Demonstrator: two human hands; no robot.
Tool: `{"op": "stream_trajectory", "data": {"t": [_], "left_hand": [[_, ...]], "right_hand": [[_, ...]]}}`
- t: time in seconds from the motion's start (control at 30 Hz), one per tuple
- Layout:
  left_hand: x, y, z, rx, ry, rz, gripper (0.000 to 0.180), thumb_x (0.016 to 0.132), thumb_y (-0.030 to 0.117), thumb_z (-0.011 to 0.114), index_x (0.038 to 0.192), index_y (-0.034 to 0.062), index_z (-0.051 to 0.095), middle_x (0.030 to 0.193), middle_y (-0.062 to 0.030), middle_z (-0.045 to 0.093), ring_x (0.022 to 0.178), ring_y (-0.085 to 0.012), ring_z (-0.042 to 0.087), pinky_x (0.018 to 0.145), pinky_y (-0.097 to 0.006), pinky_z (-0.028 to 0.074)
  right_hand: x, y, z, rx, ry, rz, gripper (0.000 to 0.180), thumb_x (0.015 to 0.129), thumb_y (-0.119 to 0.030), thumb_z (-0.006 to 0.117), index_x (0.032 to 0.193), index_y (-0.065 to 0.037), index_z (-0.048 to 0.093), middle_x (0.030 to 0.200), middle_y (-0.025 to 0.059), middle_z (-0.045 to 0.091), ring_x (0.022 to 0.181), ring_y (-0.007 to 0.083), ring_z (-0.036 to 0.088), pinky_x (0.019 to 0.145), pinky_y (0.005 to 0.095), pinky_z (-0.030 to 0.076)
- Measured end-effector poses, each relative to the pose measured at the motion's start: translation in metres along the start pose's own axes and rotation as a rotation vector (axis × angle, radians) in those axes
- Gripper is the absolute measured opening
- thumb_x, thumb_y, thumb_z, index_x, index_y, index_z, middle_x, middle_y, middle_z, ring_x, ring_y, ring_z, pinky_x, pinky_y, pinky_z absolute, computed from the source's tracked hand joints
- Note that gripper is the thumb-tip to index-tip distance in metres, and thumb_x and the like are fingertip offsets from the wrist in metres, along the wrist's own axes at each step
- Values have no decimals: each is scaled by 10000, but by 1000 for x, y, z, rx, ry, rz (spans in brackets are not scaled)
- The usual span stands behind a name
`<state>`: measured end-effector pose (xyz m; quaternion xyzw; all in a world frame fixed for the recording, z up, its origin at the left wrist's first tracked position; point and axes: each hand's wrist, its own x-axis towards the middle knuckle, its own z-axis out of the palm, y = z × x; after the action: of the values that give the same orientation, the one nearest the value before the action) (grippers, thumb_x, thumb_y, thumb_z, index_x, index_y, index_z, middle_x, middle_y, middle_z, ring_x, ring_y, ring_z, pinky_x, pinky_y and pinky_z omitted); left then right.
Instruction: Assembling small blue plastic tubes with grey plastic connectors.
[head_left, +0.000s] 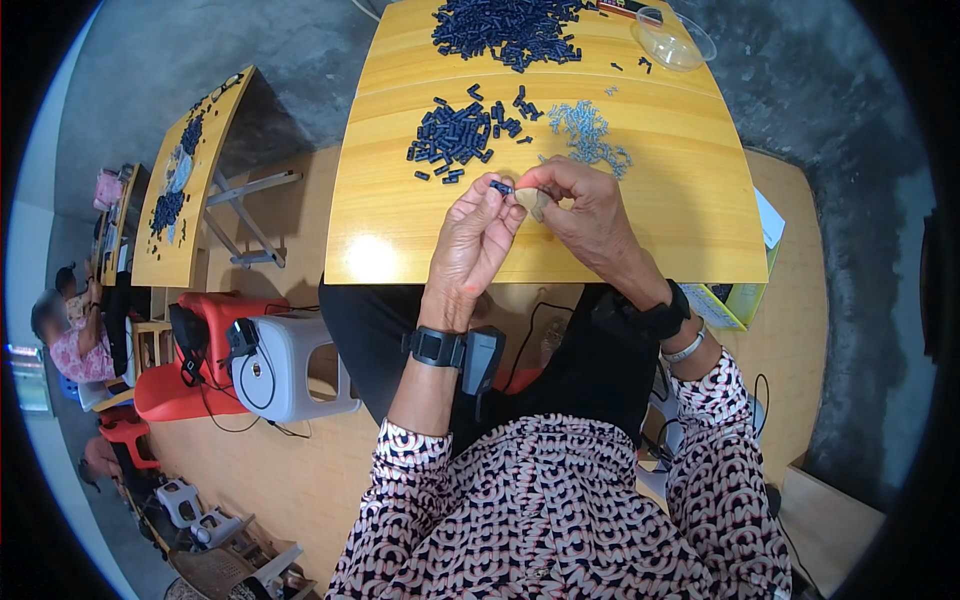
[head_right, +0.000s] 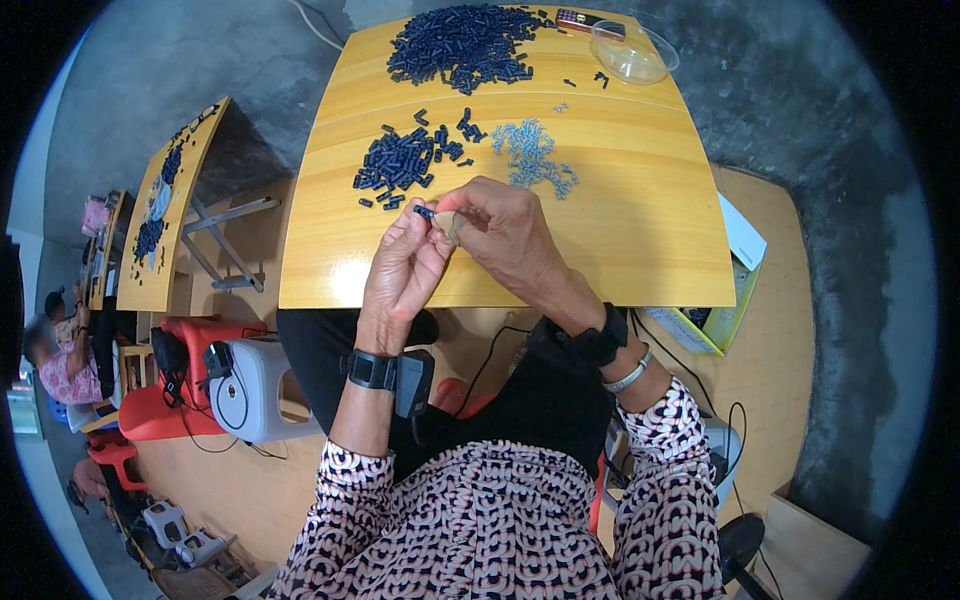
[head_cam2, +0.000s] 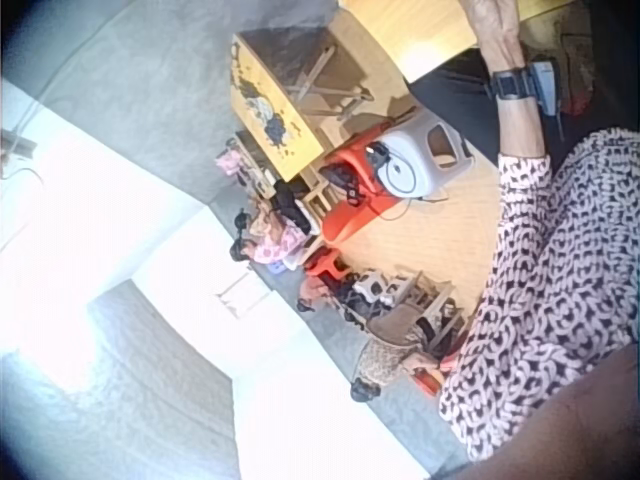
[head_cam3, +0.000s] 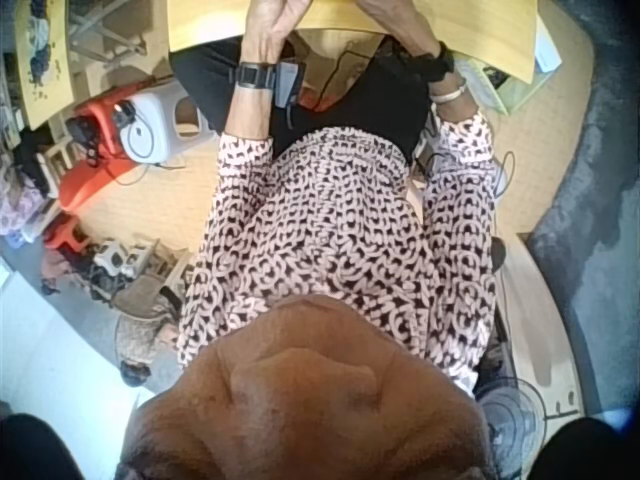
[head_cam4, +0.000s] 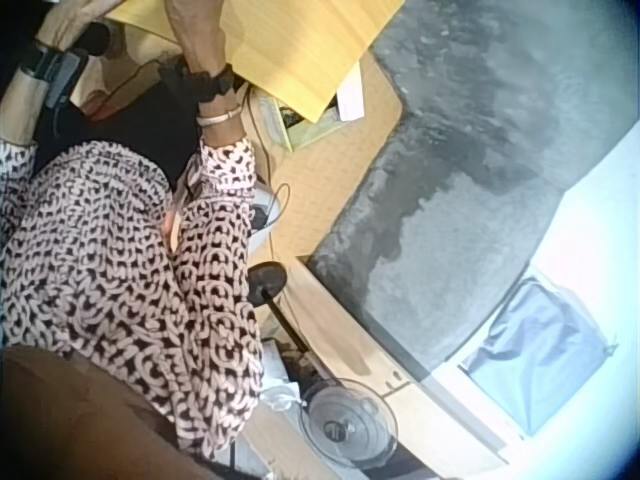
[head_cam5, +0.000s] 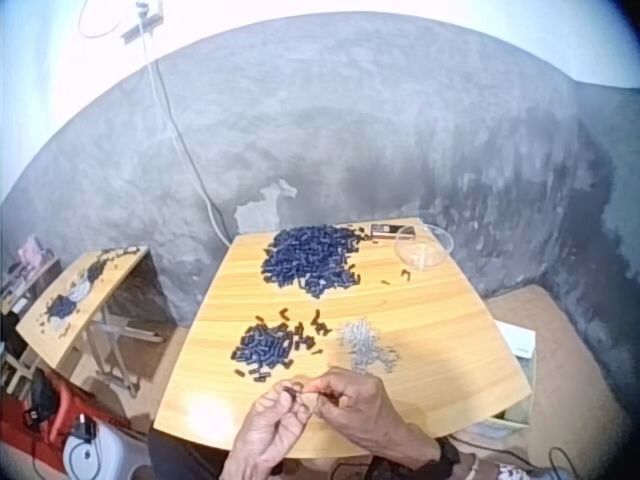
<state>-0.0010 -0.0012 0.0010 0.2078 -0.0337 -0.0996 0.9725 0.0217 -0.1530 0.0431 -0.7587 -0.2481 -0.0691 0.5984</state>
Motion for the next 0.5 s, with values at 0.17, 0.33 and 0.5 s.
{"op": "stream_trajectory", "data": {"t": [0.17, 0.33, 0.5], "left_hand": [[0, 0, 2, 27, -8, -1, 109, 880, 51, 572, 987, 41, 587, 931, -36, 608, 857, -106, 574, 813, -237, 483], [1, -2, 1, 56, 19, 5, 109, 877, 47, 576, 986, 44, 588, 927, -39, 615, 848, -108, 580, 806, -242, 483], [2, -4, -3, 107, 29, 26, 114, 875, 33, 573, 989, 39, 586, 932, -48, 620, 839, -115, 590, 801, -245, 488]], "right_hand": [[0, 1, -1, -23, -13, 1, 94, 768, -37, 608, 831, 29, 628, 677, 73, 565, 568, 109, 502, 520, 258, 401], [-1, 0, -1, -39, -20, 46, 98, 776, -20, 638, 871, 3, 640, 764, 17, 599, 647, 73, 496, 580, 216, 405], [-2, -3, -1, -60, 7, 52, 99, 765, -10, 635, 862, 7, 633, 765, 25, 601, 658, 79, 514, 578, 217, 411]]}}
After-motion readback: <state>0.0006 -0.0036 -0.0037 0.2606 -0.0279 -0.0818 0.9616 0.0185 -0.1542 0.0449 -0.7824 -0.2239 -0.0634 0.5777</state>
